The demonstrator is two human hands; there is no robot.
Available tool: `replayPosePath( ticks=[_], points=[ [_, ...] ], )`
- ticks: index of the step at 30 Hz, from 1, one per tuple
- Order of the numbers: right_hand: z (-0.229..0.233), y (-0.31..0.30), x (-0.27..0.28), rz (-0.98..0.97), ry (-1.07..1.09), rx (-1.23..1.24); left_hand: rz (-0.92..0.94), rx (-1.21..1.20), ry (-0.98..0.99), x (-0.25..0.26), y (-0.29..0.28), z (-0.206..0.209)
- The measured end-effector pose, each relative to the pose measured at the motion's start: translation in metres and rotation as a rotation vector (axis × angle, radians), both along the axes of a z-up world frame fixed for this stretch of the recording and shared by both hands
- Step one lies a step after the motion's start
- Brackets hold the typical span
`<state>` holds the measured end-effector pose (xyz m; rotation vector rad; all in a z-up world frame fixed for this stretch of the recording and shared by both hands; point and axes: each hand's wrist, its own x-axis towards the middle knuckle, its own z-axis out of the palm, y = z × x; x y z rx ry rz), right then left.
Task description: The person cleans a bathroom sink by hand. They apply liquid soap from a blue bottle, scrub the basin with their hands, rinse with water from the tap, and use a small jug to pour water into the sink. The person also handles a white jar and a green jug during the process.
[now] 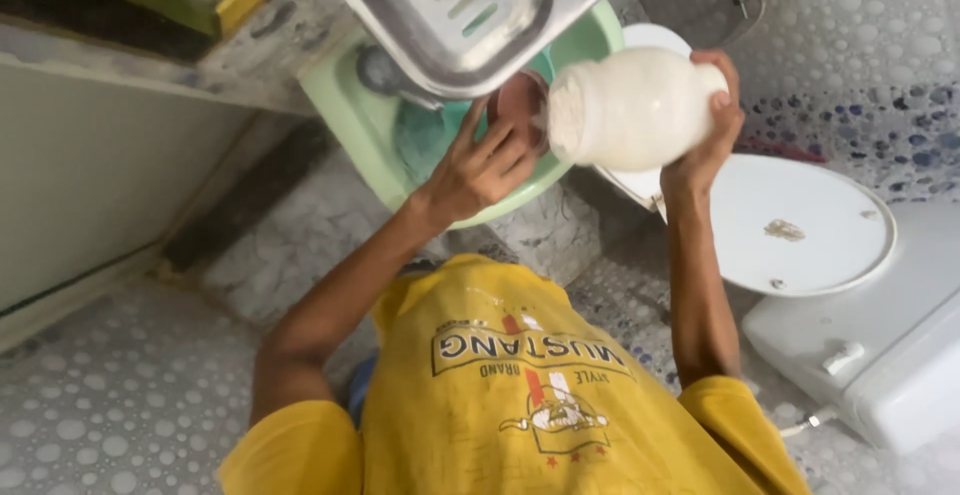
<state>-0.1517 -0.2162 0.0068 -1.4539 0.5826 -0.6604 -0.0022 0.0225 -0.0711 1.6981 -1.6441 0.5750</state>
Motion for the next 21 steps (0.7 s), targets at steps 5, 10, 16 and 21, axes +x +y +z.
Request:
replayPosePath(
  ticks=[5, 10, 16, 21],
  points=[
    [0.0, -0.004, 0.0, -0.004, 0.012, -0.051, -0.014, -0.006, 0.021, -0.004, -0.003, 0.002],
    [-0.003, -0.005, 0.004, -0.022, 0.001, -0.043, -0.017, -0.017, 0.044, -0.005, -0.001, 0.008],
    [-0.002, -0.002, 0.01, -0.025, 0.052, -0.114, 0.023, 0.002, 0.013, -0.008, -0.007, -0.011],
    [-0.002, 0.001, 0.007, -0.047, 0.051, -0.087, 0.006, -0.031, 0.033, -0.01, -0.009, -0.017]
  ],
)
